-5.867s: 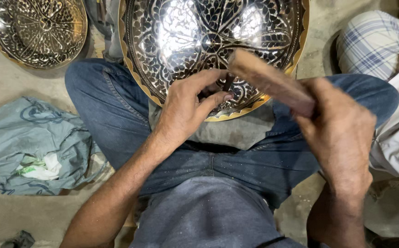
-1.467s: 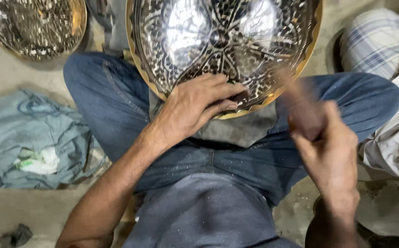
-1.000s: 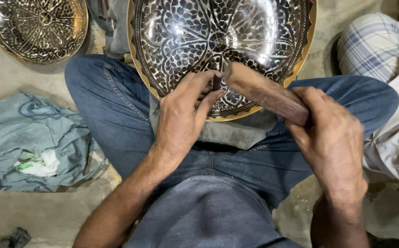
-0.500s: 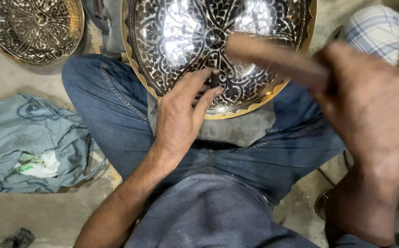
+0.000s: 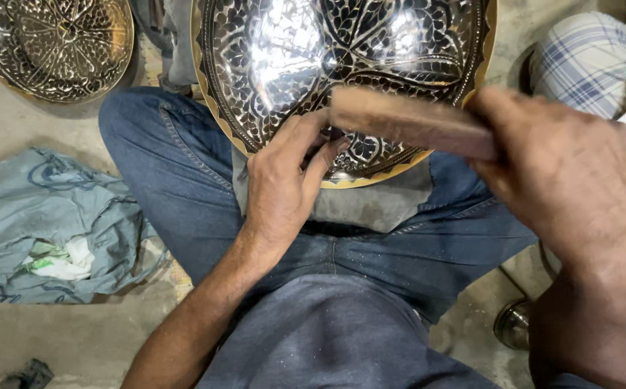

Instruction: The person sits cross-legged and uses a wooden mallet to repeatedly strike the interior surface of a large metal bowl, creating a decorative hammered pattern. The person rotates the bowl with one hand while striking with the other.

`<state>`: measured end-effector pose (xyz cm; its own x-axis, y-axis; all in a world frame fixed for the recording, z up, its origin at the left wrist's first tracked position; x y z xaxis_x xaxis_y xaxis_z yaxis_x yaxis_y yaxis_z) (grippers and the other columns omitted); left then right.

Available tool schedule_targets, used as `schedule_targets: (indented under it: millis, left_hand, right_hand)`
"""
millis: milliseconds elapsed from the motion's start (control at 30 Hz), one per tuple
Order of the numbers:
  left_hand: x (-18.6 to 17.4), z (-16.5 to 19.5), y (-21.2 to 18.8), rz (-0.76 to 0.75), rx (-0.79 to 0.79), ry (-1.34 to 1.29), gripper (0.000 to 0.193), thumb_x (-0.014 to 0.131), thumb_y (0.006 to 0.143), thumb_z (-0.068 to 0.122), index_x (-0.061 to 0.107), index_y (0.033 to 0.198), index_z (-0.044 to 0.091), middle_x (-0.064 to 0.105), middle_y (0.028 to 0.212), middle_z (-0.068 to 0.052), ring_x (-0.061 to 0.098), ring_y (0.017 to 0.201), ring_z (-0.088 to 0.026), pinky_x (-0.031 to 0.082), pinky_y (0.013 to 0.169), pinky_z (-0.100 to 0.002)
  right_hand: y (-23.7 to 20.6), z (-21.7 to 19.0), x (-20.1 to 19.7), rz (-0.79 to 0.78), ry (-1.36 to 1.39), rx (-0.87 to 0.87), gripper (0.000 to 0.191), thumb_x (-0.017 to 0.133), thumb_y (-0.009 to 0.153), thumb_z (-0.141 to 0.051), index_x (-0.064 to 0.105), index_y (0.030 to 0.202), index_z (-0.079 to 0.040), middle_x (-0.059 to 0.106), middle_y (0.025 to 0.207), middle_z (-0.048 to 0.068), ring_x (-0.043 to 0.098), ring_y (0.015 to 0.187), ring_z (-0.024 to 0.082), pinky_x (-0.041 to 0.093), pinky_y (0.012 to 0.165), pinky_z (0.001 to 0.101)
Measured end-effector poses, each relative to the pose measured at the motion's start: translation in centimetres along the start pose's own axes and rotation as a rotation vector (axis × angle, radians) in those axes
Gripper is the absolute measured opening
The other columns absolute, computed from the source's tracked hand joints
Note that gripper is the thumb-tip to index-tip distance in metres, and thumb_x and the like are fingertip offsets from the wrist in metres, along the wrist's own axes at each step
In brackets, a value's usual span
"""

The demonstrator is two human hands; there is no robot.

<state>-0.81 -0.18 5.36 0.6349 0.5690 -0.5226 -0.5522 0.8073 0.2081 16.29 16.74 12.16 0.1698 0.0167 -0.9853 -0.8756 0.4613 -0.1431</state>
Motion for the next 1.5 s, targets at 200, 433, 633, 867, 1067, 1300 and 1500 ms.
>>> schedule_targets:
  millis: [200,433,633,867,1067,1300,1500]
  left_hand:
    - [-0.2,0.2,-0.2,0.029,0.067,0.034,0.033,0.074,0.100,0.011,0.064,0.130,0.002,0.072,0.113,-0.013,0.074,0.092,-0.024,0.059,0.076,-0.036]
    - [0.0,0.0,-0.2,0.013,0.039,0.013,0.035,0.074,0.099,0.011,0.063,0.131,0.003,0.071,0.110,-0.012,0.075,0.092,-0.023,0.060,0.077,-0.034]
    - [-0.2,0.4,-0.1,0.039,0.066,0.047,0.034,0.074,0.100,0.010,0.064,0.131,0.003,0.070,0.109,-0.012,0.073,0.091,-0.025,0.058,0.076,-0.036]
    - [-0.1,0.3,-0.2,0.025,0.042,0.014,0.033,0.074,0.100,0.011,0.065,0.130,0.003,0.070,0.107,-0.012,0.074,0.091,-0.025,0.058,0.076,-0.036]
    - [-0.1,0.1,-0.3,0.013,0.043,0.026,0.035,0.075,0.099,0.013,0.065,0.132,0.005,0.071,0.108,-0.010,0.074,0.091,-0.022,0.060,0.076,-0.034]
    - [-0.1,0.2,-0.1,0.016,0.056,0.031,0.035,0.075,0.100,0.014,0.065,0.132,0.006,0.071,0.109,-0.010,0.073,0.090,-0.021,0.059,0.074,-0.034]
    - [-0.1,0.5,-0.2,0.020,0.046,0.052,0.033,0.075,0.100,0.015,0.066,0.131,0.007,0.069,0.103,-0.010,0.072,0.085,-0.023,0.057,0.073,-0.037]
  right_hand:
    - [0.2,-0.3,0.0,-0.080,-0.022,0.049,0.034,0.078,0.090,-0.026,0.058,0.111,-0.009,0.072,0.083,0.011,0.072,0.070,0.027,0.058,0.064,0.0402]
    - [0.0,-0.1,0.0,-0.023,0.108,0.083,0.034,0.082,0.088,-0.020,0.058,0.108,-0.007,0.070,0.081,0.012,0.072,0.073,0.028,0.057,0.069,0.0404]
    - [-0.4,-0.5,-0.5,0.158,0.171,0.034,0.040,0.085,0.078,-0.013,0.058,0.105,-0.003,0.071,0.089,0.016,0.072,0.081,0.034,0.056,0.069,0.0430]
    - [-0.5,-0.2,0.4,0.112,0.398,0.108,0.040,0.083,0.084,-0.014,0.054,0.109,-0.002,0.068,0.087,0.015,0.072,0.080,0.030,0.055,0.067,0.0416]
    - [-0.7,-0.3,0.7,0.089,0.360,0.089,0.039,0.082,0.084,-0.013,0.053,0.109,-0.003,0.069,0.088,0.015,0.072,0.080,0.030,0.056,0.069,0.0419]
    - [-0.4,-0.1,0.6,0.078,0.554,0.181,0.040,0.080,0.086,-0.012,0.050,0.110,-0.001,0.068,0.091,0.016,0.072,0.083,0.030,0.056,0.067,0.0417]
    - [-0.6,-0.2,1.1,0.062,0.491,0.156,0.043,0.083,0.083,-0.013,0.050,0.109,-0.001,0.069,0.091,0.019,0.072,0.084,0.031,0.056,0.068,0.0430]
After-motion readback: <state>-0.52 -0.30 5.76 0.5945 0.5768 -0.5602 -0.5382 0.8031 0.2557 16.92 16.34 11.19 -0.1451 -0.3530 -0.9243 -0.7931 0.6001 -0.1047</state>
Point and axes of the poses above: each hand's wrist, its own y-axis towards the middle knuckle, its own x-axis out of the palm, z = x × y, the point moved 4 cm from there along y, towards the middle knuckle
